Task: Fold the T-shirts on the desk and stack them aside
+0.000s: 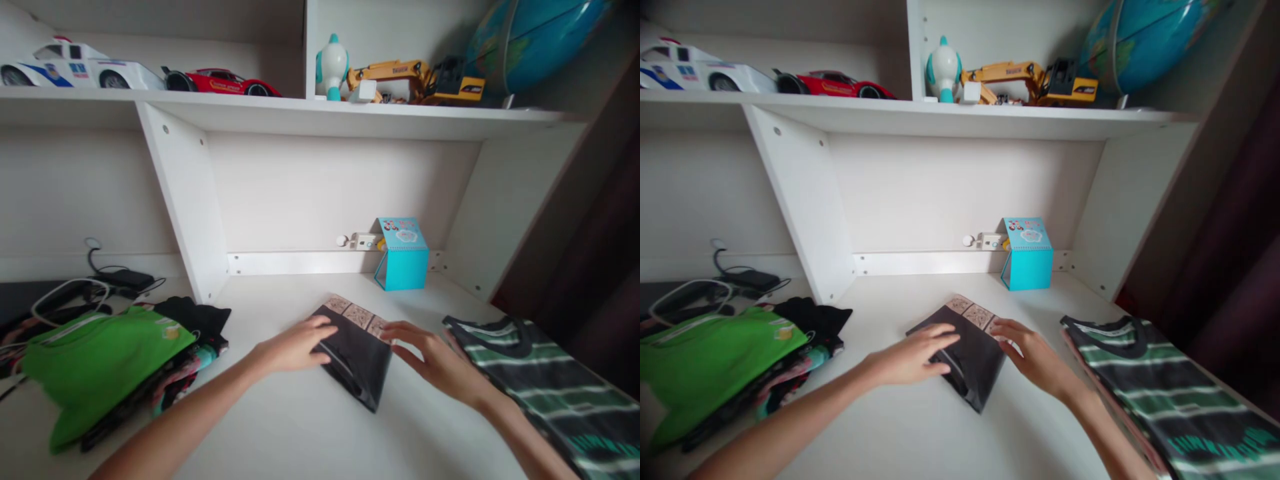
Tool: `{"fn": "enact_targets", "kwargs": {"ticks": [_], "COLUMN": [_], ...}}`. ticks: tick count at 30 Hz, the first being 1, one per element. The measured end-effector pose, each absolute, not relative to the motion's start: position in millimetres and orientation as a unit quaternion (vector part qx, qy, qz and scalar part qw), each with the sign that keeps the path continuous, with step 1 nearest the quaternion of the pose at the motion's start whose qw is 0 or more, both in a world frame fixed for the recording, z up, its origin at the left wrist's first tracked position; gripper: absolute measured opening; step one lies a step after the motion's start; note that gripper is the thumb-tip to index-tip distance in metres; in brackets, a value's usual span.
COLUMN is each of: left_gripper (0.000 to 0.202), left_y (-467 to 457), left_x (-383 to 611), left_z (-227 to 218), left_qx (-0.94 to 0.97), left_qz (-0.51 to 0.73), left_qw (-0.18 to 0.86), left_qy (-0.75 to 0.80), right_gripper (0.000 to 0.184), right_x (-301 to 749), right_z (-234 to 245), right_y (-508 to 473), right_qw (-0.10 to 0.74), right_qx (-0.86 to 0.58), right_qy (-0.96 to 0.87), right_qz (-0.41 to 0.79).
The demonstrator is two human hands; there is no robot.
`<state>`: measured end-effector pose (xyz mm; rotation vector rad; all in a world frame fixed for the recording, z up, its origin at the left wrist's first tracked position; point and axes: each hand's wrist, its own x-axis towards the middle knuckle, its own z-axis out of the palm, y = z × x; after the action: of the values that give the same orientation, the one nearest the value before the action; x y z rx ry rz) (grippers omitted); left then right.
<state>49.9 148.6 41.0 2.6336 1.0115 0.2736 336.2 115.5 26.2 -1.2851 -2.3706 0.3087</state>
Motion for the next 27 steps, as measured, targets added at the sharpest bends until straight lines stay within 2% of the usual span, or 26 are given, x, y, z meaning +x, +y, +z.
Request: {"fn": "enact_targets", "kwargs": {"ticks": [7,12,14,17,19,23,27], "left_gripper": [0.063,0.027,0.021,0.028,0.035,0.061,0.061], "left_y": [104.1,122.8,135.0,151.4,158.5,163.3,159.9], "left_x": [119.9,87.8,68.0,47.8,43.0,46.0,48.3], "left_z": [-3.2,-2.5,-1.3,-6.4,-13.8,-27.7,-29.4], "left_qx": [0.946,0.933,0.923,0.901,0.882,0.835,0.81], "left_qz": [0.092,0.083,0.087,0.102,0.104,0.049,0.018], "left_qw": [0.116,0.075,0.065,0.052,0.04,0.079,0.072], "left_qy": [0.29,0.342,0.37,0.419,0.458,0.542,0.582], "right_gripper": [0.033,0.033,0.031,0.028,0.037,0.055,0.057], "right_x": [345.1,327.2,316.2,309.8,314.7,329.6,334.8], "right_z": [-28.7,-34.4,-28.9,-18.3,-17.2,-37.8,-58.3], "right_y": [159.1,96.7,65.1,42.3,50.6,93.4,114.0], "right_qw": [0.199,0.2,0.201,0.226,0.242,0.167,0.129], "right_qx": [-0.492,-0.505,-0.474,-0.426,-0.466,-0.588,-0.597], "right_qy": [-0.84,-0.836,-0.85,-0.854,-0.829,-0.785,-0.784], "right_qz": [0.108,0.083,0.11,0.195,0.192,0.103,0.108]}}
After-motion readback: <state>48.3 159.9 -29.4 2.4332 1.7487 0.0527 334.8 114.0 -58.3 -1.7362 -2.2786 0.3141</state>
